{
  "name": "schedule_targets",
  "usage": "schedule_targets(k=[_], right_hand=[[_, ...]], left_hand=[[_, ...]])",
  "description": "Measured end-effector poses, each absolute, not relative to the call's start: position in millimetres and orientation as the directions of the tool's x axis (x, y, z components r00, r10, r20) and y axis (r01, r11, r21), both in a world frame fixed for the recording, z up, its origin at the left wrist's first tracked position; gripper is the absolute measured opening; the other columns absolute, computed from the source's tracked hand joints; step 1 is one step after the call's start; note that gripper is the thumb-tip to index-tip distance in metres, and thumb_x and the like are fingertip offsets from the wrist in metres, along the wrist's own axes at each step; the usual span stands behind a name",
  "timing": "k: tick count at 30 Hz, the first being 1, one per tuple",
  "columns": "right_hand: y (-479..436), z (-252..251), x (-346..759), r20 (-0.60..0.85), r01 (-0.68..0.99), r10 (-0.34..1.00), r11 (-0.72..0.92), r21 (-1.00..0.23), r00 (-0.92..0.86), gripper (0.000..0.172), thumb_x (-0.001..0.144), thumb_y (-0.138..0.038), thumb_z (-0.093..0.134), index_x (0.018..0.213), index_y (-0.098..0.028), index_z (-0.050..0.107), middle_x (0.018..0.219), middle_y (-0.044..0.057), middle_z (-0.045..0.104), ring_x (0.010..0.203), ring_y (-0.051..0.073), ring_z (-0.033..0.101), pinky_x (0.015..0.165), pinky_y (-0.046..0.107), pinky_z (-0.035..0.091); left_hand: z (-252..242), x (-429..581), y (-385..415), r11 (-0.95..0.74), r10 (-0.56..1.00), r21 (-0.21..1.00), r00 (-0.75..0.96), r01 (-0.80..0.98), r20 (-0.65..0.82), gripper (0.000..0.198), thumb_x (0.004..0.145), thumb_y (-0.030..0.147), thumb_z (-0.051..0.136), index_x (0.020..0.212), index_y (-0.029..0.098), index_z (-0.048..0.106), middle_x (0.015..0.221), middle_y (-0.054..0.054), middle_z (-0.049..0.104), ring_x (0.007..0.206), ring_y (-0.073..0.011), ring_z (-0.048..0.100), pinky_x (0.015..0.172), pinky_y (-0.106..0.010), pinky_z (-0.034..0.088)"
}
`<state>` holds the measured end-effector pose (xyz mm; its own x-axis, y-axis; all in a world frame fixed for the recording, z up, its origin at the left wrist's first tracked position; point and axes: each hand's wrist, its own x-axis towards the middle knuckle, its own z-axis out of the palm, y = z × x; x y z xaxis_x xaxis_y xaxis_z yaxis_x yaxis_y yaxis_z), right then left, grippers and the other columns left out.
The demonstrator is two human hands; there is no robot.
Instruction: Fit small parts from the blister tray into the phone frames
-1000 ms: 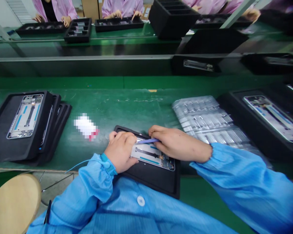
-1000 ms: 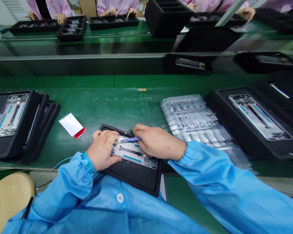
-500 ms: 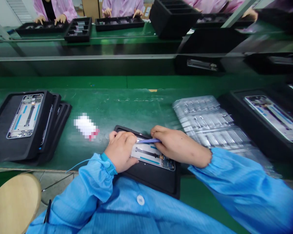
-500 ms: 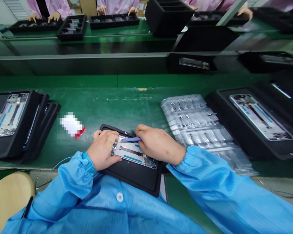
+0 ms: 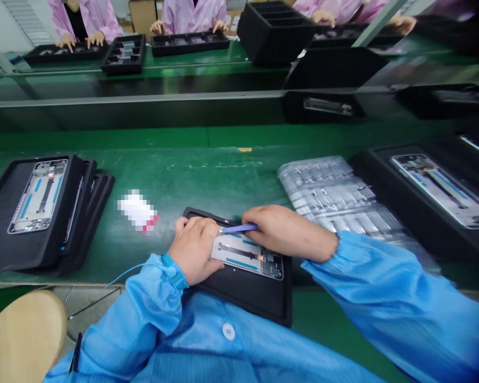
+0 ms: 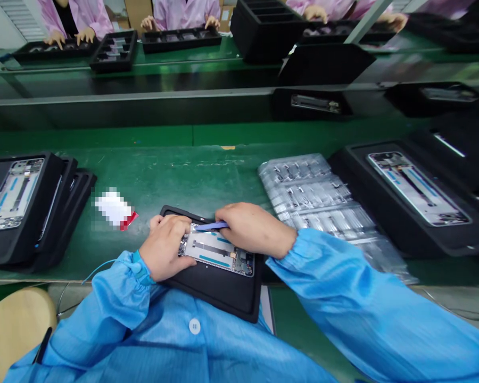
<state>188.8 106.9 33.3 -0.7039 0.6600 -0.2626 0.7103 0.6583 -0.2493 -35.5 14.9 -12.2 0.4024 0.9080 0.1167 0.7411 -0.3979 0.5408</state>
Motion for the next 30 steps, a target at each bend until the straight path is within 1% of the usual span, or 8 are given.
schedule_targets(k=[5, 8, 10, 12, 15, 17, 21, 30], right_hand=[[121, 44, 162, -0.436, 0.737, 0.630, 0.663, -0.130, -0.643, 0.013, 0.071, -0.016, 0.061, 0.081, -0.022, 0.067, 0.075, 0.005, 0.068, 0.069, 0.022, 0.063, 0.056, 0.030, 0.032], [123, 44, 161, -0.423, 0.742, 0.637, 0.654, -0.146, -0.644, 0.019, 0.068, -0.013, 0.061, 0.083, -0.022, 0.068, 0.076, 0.005, 0.069, 0.069, 0.022, 0.064, 0.055, 0.030, 0.033], [119, 43, 174, -0.330, 0.750, 0.675, 0.621, -0.229, -0.660, 0.019, 0.069, -0.014, 0.063, 0.086, -0.021, 0.069, 0.078, 0.004, 0.070, 0.072, 0.022, 0.064, 0.058, 0.030, 0.039], [107, 40, 194, -0.149, 0.766, 0.783, 0.519, -0.380, -0.604, 0.016, 0.076, -0.021, 0.065, 0.091, -0.021, 0.069, 0.084, 0.005, 0.071, 0.075, 0.022, 0.065, 0.064, 0.031, 0.045], [78, 32, 222, 0.177, 0.630, 0.924, 0.362, -0.687, -0.339, 0.017, 0.090, -0.034, 0.058, 0.092, -0.021, 0.069, 0.097, 0.007, 0.070, 0.093, 0.024, 0.067, 0.077, 0.035, 0.052], [56, 24, 231, 0.316, 0.508, 0.929, 0.369, -0.778, -0.191, 0.021, 0.094, -0.035, 0.054, 0.089, -0.022, 0.070, 0.103, 0.008, 0.068, 0.103, 0.025, 0.065, 0.084, 0.036, 0.052], [31, 7, 225, 0.337, 0.542, 0.911, 0.413, -0.732, -0.239, 0.017, 0.095, -0.030, 0.055, 0.095, -0.023, 0.071, 0.094, 0.005, 0.071, 0.087, 0.020, 0.068, 0.078, 0.032, 0.053], [34, -6, 218, 0.293, 0.665, 0.932, 0.359, -0.655, -0.214, 0.015, 0.093, -0.033, 0.060, 0.084, -0.022, 0.066, 0.076, 0.000, 0.069, 0.070, 0.016, 0.067, 0.067, 0.027, 0.049]], left_hand=[[-13, -35, 14, -0.392, 0.912, 0.536, 0.394, 0.748, 0.116, 0.061, 0.064, 0.033, 0.084, 0.110, 0.022, 0.046, 0.127, -0.009, 0.061, 0.116, -0.0313, 0.053, 0.096, -0.050, 0.031], [-13, -34, 14, -0.392, 0.913, 0.534, 0.389, 0.749, 0.125, 0.060, 0.064, 0.032, 0.083, 0.109, 0.022, 0.046, 0.127, -0.009, 0.061, 0.117, -0.0314, 0.053, 0.097, -0.050, 0.031], [-13, -34, 14, -0.393, 0.913, 0.536, 0.387, 0.747, 0.130, 0.061, 0.064, 0.032, 0.084, 0.110, 0.022, 0.046, 0.127, -0.009, 0.061, 0.117, -0.0315, 0.053, 0.097, -0.050, 0.031], [-13, -34, 14, -0.396, 0.912, 0.540, 0.388, 0.743, 0.134, 0.061, 0.064, 0.033, 0.083, 0.111, 0.022, 0.046, 0.127, -0.009, 0.061, 0.117, -0.0316, 0.053, 0.097, -0.050, 0.030], [-13, -34, 14, -0.404, 0.907, 0.547, 0.397, 0.733, 0.138, 0.059, 0.065, 0.033, 0.083, 0.110, 0.023, 0.046, 0.126, -0.009, 0.061, 0.117, -0.0318, 0.053, 0.096, -0.050, 0.030], [-13, -34, 14, -0.405, 0.907, 0.552, 0.397, 0.729, 0.141, 0.058, 0.064, 0.032, 0.083, 0.108, 0.023, 0.046, 0.126, -0.009, 0.061, 0.117, -0.0318, 0.053, 0.096, -0.050, 0.030], [-13, -34, 14, -0.396, 0.912, 0.554, 0.383, 0.732, 0.146, 0.059, 0.063, 0.031, 0.084, 0.107, 0.023, 0.045, 0.128, -0.009, 0.060, 0.118, -0.0316, 0.053, 0.097, -0.050, 0.030], [-14, -35, 13, -0.387, 0.916, 0.546, 0.378, 0.743, 0.135, 0.060, 0.062, 0.029, 0.085, 0.105, 0.024, 0.044, 0.129, -0.011, 0.060, 0.120, -0.0320, 0.053, 0.098, -0.051, 0.030]])
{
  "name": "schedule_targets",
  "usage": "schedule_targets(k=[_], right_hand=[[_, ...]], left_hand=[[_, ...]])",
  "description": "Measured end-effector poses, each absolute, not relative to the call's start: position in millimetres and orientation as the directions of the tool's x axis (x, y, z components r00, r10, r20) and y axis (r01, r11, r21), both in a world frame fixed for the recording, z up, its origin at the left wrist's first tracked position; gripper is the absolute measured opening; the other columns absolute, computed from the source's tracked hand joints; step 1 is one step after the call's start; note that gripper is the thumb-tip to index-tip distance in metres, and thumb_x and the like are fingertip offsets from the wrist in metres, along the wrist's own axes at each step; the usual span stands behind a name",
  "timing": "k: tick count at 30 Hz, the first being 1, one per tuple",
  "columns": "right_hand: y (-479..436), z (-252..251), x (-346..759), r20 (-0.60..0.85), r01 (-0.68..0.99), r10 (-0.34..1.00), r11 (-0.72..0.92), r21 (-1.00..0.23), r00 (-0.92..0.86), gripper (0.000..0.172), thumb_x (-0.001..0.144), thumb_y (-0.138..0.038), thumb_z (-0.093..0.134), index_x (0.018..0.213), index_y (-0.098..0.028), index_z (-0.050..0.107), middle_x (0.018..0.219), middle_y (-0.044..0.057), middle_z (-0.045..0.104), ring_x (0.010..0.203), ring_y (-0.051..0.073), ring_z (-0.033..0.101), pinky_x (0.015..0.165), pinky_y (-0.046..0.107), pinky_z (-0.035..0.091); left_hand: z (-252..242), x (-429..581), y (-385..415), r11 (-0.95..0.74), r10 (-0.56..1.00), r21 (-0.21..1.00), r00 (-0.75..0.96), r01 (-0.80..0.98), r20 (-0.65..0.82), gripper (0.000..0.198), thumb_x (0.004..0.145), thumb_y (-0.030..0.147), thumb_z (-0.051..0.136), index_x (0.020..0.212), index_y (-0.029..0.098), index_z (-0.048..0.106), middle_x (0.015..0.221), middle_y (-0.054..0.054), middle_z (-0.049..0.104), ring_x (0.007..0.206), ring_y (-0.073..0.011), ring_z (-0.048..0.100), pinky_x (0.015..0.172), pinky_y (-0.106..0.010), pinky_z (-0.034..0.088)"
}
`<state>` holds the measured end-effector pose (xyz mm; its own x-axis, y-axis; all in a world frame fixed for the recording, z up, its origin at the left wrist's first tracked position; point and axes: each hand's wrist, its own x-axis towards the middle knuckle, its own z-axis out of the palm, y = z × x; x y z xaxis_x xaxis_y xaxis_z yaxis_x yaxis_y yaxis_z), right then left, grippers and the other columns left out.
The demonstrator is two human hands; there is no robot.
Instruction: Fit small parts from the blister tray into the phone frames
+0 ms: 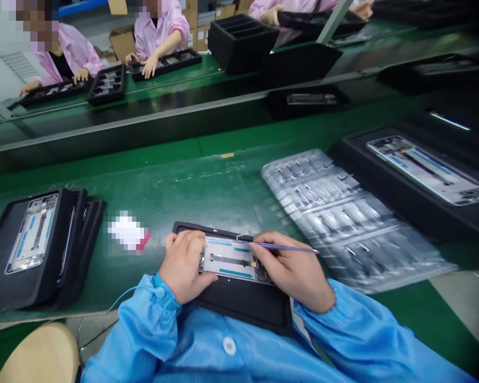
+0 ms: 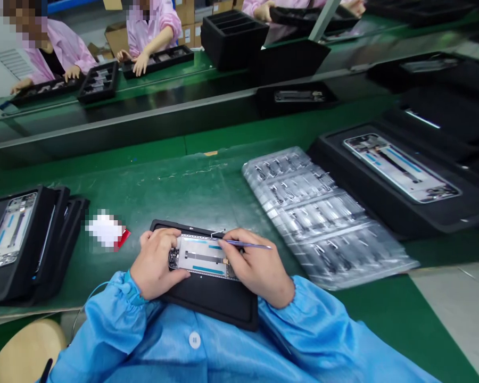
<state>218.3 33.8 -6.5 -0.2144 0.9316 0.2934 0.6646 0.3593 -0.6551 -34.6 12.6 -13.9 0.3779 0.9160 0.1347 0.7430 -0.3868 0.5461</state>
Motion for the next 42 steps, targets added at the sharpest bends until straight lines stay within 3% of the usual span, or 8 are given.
schedule_targets(k=[18, 24, 32, 42], right_hand=[[33.1, -6.4, 210.5, 0.288, 0.677, 0.924, 0.381, -0.629, -0.252, 0.021, 0.097, -0.032, 0.053, 0.085, -0.021, 0.066, 0.086, 0.006, 0.072, 0.081, 0.021, 0.069, 0.074, 0.033, 0.051], [35.6, -3.9, 214.0, 0.257, 0.677, 0.944, 0.329, -0.658, -0.209, 0.021, 0.096, -0.034, 0.055, 0.082, -0.021, 0.065, 0.080, 0.004, 0.070, 0.077, 0.021, 0.068, 0.071, 0.032, 0.050], [31.8, -8.4, 211.0, 0.338, 0.653, 0.886, 0.463, -0.599, -0.319, 0.016, 0.097, -0.028, 0.052, 0.087, -0.021, 0.063, 0.086, 0.006, 0.070, 0.081, 0.020, 0.066, 0.076, 0.034, 0.050], [32.2, -5.9, 211.9, 0.305, 0.661, 0.912, 0.408, -0.630, -0.273, 0.018, 0.097, -0.030, 0.053, 0.084, -0.022, 0.063, 0.080, 0.004, 0.068, 0.077, 0.020, 0.066, 0.072, 0.033, 0.049]], left_hand=[[-11.8, -34.1, 14.6, -0.385, 0.915, 0.538, 0.385, 0.750, 0.118, 0.056, 0.062, 0.029, 0.084, 0.102, 0.023, 0.046, 0.129, -0.011, 0.060, 0.121, -0.0322, 0.052, 0.099, -0.052, 0.030], [-11.9, -33.2, 14.5, -0.379, 0.918, 0.533, 0.379, 0.757, 0.115, 0.057, 0.061, 0.030, 0.085, 0.102, 0.023, 0.046, 0.129, -0.010, 0.060, 0.121, -0.0317, 0.052, 0.099, -0.052, 0.030], [-11.4, -33.6, 14.9, -0.385, 0.914, 0.530, 0.393, 0.756, 0.103, 0.055, 0.062, 0.030, 0.085, 0.102, 0.023, 0.048, 0.130, -0.011, 0.060, 0.120, -0.0320, 0.052, 0.098, -0.052, 0.031], [-12.3, -34.0, 15.6, -0.381, 0.914, 0.534, 0.393, 0.755, 0.097, 0.054, 0.062, 0.031, 0.085, 0.101, 0.023, 0.049, 0.129, -0.011, 0.060, 0.121, -0.0330, 0.052, 0.099, -0.054, 0.031]])
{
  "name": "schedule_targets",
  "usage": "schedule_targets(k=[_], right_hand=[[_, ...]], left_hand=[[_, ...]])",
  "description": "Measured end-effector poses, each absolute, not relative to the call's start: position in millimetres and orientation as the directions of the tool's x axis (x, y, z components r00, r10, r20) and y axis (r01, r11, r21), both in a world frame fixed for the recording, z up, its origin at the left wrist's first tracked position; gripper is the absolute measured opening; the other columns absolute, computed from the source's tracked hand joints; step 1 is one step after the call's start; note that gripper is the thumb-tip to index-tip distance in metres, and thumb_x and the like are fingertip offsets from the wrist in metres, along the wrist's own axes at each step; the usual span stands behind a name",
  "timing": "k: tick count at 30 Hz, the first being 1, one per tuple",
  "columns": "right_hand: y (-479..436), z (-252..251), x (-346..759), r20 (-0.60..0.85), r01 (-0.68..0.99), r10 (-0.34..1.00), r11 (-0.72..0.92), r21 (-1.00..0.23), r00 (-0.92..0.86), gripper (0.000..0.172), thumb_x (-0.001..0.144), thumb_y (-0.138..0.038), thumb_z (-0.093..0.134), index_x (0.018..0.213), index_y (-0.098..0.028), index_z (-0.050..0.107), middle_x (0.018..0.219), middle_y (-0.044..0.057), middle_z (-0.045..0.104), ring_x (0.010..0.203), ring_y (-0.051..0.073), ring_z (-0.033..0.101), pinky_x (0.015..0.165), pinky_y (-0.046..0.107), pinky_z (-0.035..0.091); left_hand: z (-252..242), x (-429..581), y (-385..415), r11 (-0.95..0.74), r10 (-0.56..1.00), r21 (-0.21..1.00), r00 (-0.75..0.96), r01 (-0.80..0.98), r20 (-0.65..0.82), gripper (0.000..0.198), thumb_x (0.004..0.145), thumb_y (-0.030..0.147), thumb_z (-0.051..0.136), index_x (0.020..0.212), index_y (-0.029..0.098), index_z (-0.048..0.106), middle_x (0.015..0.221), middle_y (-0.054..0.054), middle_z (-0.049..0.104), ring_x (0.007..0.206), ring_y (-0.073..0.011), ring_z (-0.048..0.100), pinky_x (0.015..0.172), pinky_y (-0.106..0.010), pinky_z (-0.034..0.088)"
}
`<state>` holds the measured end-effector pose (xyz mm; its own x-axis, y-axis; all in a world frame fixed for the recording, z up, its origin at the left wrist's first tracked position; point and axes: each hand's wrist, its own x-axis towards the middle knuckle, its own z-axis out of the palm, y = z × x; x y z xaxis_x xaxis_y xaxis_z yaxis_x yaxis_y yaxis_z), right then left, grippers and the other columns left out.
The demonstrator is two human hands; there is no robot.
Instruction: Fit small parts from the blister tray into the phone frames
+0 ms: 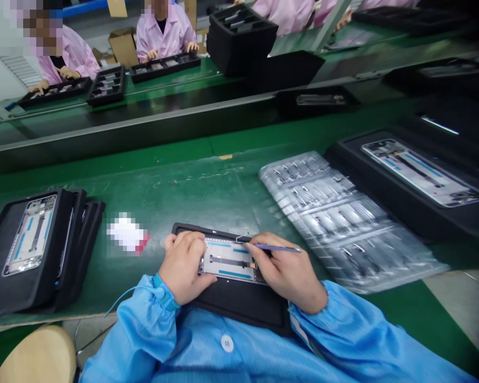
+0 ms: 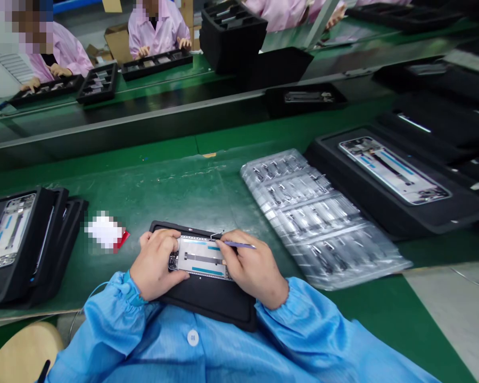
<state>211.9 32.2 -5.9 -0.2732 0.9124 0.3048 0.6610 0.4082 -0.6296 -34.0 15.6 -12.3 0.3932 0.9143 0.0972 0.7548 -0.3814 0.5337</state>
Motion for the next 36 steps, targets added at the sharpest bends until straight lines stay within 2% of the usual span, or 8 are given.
schedule_targets(k=[15, 22, 27, 36], right_hand=[[34.3, -5.4, 213.4, 0.282, 0.681, 0.932, 0.358, -0.639, -0.226, 0.019, 0.097, -0.031, 0.053, 0.083, -0.022, 0.063, 0.081, 0.004, 0.069, 0.077, 0.021, 0.067, 0.072, 0.034, 0.050], [29.4, -9.8, 211.4, 0.358, 0.651, 0.876, 0.480, -0.588, -0.322, 0.013, 0.096, -0.025, 0.054, 0.087, -0.021, 0.062, 0.084, 0.005, 0.068, 0.079, 0.020, 0.066, 0.076, 0.033, 0.050], [29.7, -6.4, 211.8, 0.320, 0.686, 0.918, 0.388, -0.616, -0.232, 0.016, 0.096, -0.027, 0.054, 0.083, -0.022, 0.061, 0.079, 0.004, 0.066, 0.075, 0.020, 0.064, 0.072, 0.034, 0.049], [30.2, -8.8, 211.3, 0.340, 0.602, 0.873, 0.487, -0.633, -0.348, 0.011, 0.096, -0.023, 0.055, 0.088, -0.021, 0.062, 0.084, 0.004, 0.068, 0.078, 0.018, 0.066, 0.074, 0.031, 0.050]], left_hand=[[-12.9, -33.9, 15.6, -0.383, 0.911, 0.534, 0.405, 0.754, 0.082, 0.052, 0.063, 0.032, 0.085, 0.102, 0.023, 0.052, 0.131, -0.012, 0.059, 0.123, -0.0339, 0.050, 0.098, -0.055, 0.031], [-13.0, -34.8, 16.2, -0.398, 0.906, 0.525, 0.414, 0.753, 0.092, 0.052, 0.064, 0.032, 0.085, 0.103, 0.023, 0.051, 0.130, -0.010, 0.059, 0.122, -0.0328, 0.051, 0.098, -0.054, 0.031], [-12.5, -34.7, 15.2, -0.397, 0.907, 0.523, 0.411, 0.754, 0.096, 0.053, 0.063, 0.033, 0.085, 0.101, 0.023, 0.051, 0.130, -0.010, 0.059, 0.123, -0.0330, 0.051, 0.098, -0.053, 0.030], [-12.7, -34.2, 16.3, -0.398, 0.906, 0.521, 0.412, 0.755, 0.094, 0.052, 0.062, 0.033, 0.086, 0.099, 0.023, 0.050, 0.129, -0.011, 0.060, 0.122, -0.0335, 0.051, 0.098, -0.052, 0.030]])
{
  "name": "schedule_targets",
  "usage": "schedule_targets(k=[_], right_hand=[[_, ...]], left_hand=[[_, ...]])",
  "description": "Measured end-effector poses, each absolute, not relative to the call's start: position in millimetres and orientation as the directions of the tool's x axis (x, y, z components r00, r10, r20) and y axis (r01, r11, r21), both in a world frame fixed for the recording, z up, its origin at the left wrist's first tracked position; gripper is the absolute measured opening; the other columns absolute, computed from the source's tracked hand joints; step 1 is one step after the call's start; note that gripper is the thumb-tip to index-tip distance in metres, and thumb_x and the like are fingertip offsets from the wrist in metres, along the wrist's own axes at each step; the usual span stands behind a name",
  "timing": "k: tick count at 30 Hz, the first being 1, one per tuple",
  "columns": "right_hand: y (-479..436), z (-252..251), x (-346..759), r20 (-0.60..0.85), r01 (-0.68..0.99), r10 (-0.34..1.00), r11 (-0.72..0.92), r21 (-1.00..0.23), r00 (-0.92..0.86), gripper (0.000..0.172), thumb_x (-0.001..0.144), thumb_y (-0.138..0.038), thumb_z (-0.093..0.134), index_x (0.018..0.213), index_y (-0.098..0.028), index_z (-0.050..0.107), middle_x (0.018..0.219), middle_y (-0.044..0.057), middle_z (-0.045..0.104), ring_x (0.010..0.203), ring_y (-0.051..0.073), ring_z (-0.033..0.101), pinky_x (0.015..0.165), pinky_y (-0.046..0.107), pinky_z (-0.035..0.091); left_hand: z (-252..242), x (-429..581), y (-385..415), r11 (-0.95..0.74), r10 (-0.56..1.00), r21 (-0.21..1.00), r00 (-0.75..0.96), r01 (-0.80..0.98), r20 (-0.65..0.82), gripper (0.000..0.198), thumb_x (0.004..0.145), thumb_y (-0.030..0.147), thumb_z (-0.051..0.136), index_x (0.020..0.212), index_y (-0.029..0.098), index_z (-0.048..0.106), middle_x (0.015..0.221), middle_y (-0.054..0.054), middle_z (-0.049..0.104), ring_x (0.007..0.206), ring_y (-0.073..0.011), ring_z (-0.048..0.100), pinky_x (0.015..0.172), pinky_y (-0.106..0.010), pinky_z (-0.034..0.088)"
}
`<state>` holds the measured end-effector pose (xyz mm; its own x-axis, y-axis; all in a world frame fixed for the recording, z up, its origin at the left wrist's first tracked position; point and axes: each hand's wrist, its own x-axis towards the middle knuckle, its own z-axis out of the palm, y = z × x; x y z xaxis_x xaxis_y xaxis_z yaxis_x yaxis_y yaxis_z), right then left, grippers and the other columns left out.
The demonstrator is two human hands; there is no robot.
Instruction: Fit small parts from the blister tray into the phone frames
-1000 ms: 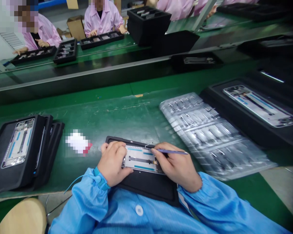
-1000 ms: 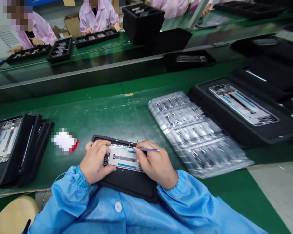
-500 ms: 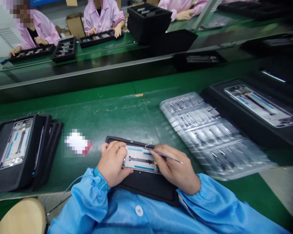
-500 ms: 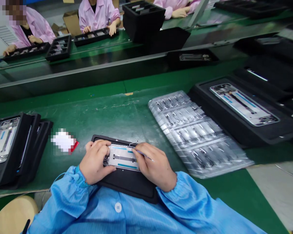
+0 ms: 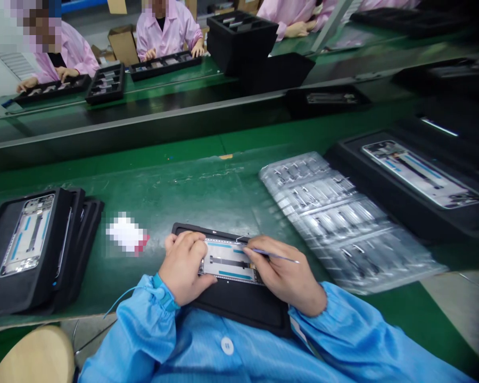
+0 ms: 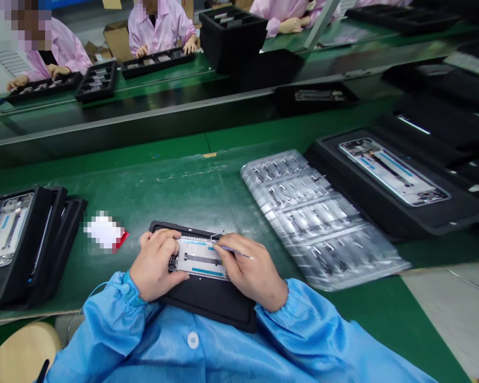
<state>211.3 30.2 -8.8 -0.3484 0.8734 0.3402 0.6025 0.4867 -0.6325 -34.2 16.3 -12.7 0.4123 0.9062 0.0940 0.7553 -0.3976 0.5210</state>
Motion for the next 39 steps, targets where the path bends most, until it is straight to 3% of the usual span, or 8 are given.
schedule_targets(k=[6, 16, 31, 39], right_hand=[[30.4, -7.9, 212.2, 0.375, 0.622, 0.895, 0.438, -0.649, -0.240, 0.009, 0.095, -0.023, 0.059, 0.086, -0.021, 0.063, 0.081, 0.002, 0.067, 0.074, 0.016, 0.065, 0.071, 0.029, 0.048], [31.7, -12.6, 209.6, 0.402, 0.624, 0.853, 0.519, -0.584, -0.334, 0.010, 0.095, -0.021, 0.056, 0.088, -0.020, 0.063, 0.083, 0.004, 0.068, 0.077, 0.018, 0.066, 0.073, 0.030, 0.050], [32.3, -12.9, 209.3, 0.384, 0.600, 0.870, 0.491, -0.632, -0.308, 0.011, 0.095, -0.024, 0.058, 0.087, -0.021, 0.064, 0.081, 0.003, 0.069, 0.075, 0.017, 0.066, 0.071, 0.029, 0.051], [29.7, -14.3, 207.8, 0.422, 0.598, 0.839, 0.542, -0.591, -0.344, 0.009, 0.094, -0.020, 0.058, 0.088, -0.021, 0.064, 0.084, 0.004, 0.071, 0.079, 0.017, 0.068, 0.073, 0.030, 0.053]], left_hand=[[-11.9, -34.7, 15.6, -0.398, 0.904, 0.526, 0.418, 0.751, 0.087, 0.051, 0.063, 0.032, 0.085, 0.099, 0.023, 0.050, 0.131, -0.011, 0.059, 0.122, -0.0331, 0.051, 0.096, -0.052, 0.030], [-13.1, -34.4, 15.6, -0.403, 0.904, 0.519, 0.416, 0.753, 0.099, 0.052, 0.063, 0.033, 0.086, 0.099, 0.023, 0.050, 0.130, -0.010, 0.059, 0.123, -0.0329, 0.050, 0.097, -0.052, 0.030], [-13.2, -34.7, 14.5, -0.400, 0.907, 0.518, 0.410, 0.756, 0.102, 0.052, 0.062, 0.033, 0.086, 0.098, 0.023, 0.050, 0.130, -0.010, 0.060, 0.123, -0.0329, 0.050, 0.098, -0.052, 0.030], [-11.5, -33.6, 16.5, -0.401, 0.905, 0.520, 0.413, 0.754, 0.099, 0.052, 0.063, 0.033, 0.086, 0.099, 0.023, 0.050, 0.130, -0.011, 0.059, 0.122, -0.0332, 0.051, 0.097, -0.052, 0.030]])
